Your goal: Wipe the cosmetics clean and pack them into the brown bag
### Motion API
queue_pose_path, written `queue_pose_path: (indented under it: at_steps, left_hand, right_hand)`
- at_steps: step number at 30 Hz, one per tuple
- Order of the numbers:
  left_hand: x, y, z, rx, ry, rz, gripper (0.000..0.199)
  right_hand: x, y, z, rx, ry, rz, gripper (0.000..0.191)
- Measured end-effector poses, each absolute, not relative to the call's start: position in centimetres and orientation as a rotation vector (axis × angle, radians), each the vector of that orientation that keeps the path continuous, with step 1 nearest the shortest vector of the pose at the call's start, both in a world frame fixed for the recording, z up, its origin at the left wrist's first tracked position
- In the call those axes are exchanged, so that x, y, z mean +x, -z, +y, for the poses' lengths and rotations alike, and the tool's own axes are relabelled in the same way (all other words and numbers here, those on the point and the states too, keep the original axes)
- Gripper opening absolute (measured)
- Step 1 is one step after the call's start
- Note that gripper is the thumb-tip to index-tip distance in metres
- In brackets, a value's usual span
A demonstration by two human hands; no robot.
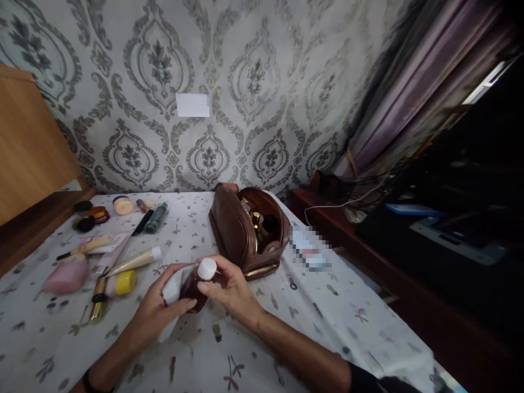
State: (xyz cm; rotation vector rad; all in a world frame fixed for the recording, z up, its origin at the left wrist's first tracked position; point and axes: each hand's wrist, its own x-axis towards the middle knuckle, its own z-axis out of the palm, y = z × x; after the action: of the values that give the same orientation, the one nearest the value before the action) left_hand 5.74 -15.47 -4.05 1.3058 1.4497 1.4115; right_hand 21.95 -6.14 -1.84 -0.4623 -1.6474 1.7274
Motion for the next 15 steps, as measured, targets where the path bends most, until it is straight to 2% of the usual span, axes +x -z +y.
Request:
queue_pose_path:
  at_steps: [3, 7, 15]
  left_hand:
    - [6.3, 4.2, -15.7, 1.468, -1.430, 1.524, 0.044]
    - [6.8, 5.0, -16.0, 1.705, -1.454, 1.581, 0.040]
    - [7.1, 6.9, -16.9, 1.901, -1.365, 1.605, 0.047]
  right_hand:
    - [23.9, 0.0, -5.4, -0.451, -1.636, -1.854, 0.039]
    - [26.4, -2.1, -4.7, -0.393, -1.383, -2.189, 0.030]
    - [29.2, -4.9, -4.2, -0.336, -1.238, -2.546, 0.029]
